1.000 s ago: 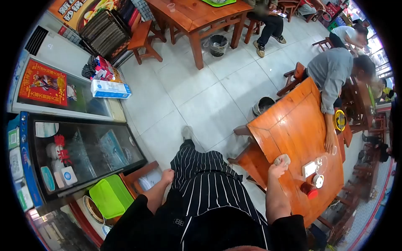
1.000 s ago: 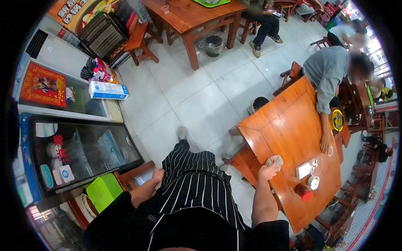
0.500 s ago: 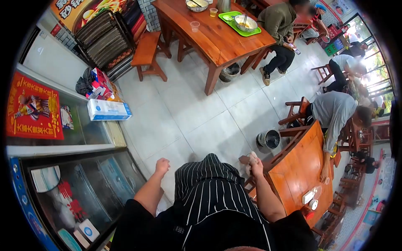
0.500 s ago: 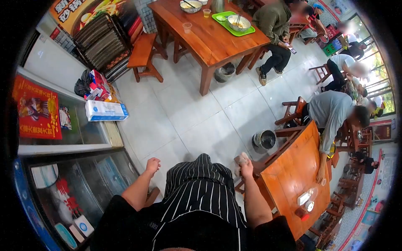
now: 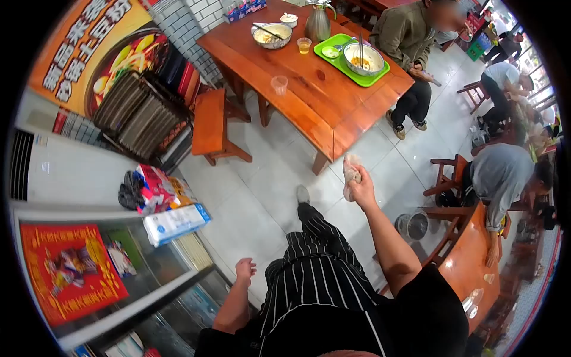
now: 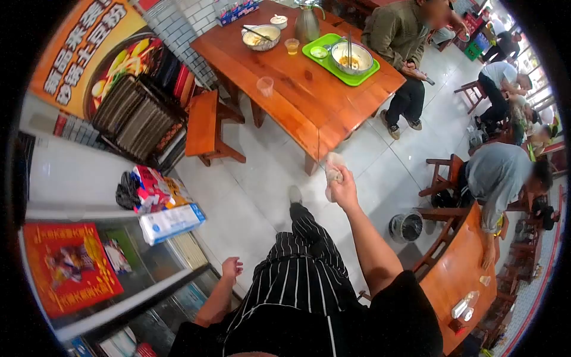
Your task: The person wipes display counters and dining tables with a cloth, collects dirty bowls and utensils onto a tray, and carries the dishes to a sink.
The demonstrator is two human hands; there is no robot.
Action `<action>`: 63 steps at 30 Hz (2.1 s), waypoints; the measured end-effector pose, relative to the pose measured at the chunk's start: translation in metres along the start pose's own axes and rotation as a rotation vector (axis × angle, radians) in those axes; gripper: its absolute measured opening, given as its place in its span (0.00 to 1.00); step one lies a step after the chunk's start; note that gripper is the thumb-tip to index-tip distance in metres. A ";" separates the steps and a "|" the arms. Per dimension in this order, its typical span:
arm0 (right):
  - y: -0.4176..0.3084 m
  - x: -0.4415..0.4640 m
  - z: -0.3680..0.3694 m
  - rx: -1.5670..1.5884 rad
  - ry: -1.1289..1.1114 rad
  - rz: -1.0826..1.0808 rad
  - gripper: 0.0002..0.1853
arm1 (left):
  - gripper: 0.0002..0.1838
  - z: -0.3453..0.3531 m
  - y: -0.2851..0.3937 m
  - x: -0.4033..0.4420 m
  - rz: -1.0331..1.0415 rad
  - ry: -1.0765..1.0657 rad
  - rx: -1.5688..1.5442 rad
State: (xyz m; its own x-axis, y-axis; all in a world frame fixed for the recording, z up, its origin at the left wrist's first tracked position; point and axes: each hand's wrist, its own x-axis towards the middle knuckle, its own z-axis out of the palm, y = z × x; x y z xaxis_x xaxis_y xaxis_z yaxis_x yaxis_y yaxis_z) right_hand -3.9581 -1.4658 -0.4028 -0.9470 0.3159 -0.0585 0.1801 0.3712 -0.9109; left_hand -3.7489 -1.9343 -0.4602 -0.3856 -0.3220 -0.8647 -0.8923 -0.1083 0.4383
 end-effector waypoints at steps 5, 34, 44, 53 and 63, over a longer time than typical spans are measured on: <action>-0.048 0.186 0.040 -0.104 0.096 -0.035 0.25 | 0.13 0.015 0.144 0.042 -0.153 0.085 0.116; -0.095 0.465 0.159 -0.763 0.015 0.695 0.41 | 0.28 0.443 1.007 0.396 0.215 -0.737 -0.073; -0.080 0.550 0.118 -0.020 0.508 0.606 0.20 | 0.24 0.462 1.003 0.399 0.313 -0.626 -0.087; 0.024 0.598 0.011 -0.033 0.662 0.975 0.33 | 0.25 0.401 0.981 0.358 0.354 -0.494 -0.067; 0.013 0.638 -0.031 0.137 0.441 1.160 0.27 | 0.23 0.363 0.935 0.311 0.341 -0.447 -0.199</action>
State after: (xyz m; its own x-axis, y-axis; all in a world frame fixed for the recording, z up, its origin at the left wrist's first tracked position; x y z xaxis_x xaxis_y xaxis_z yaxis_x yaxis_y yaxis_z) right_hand -4.5514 -1.2320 -0.4395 -0.0737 0.6711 -0.7377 0.7946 -0.4074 -0.4501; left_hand -4.7881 -1.7937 -0.4086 -0.7429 0.0527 -0.6673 -0.6558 -0.2567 0.7099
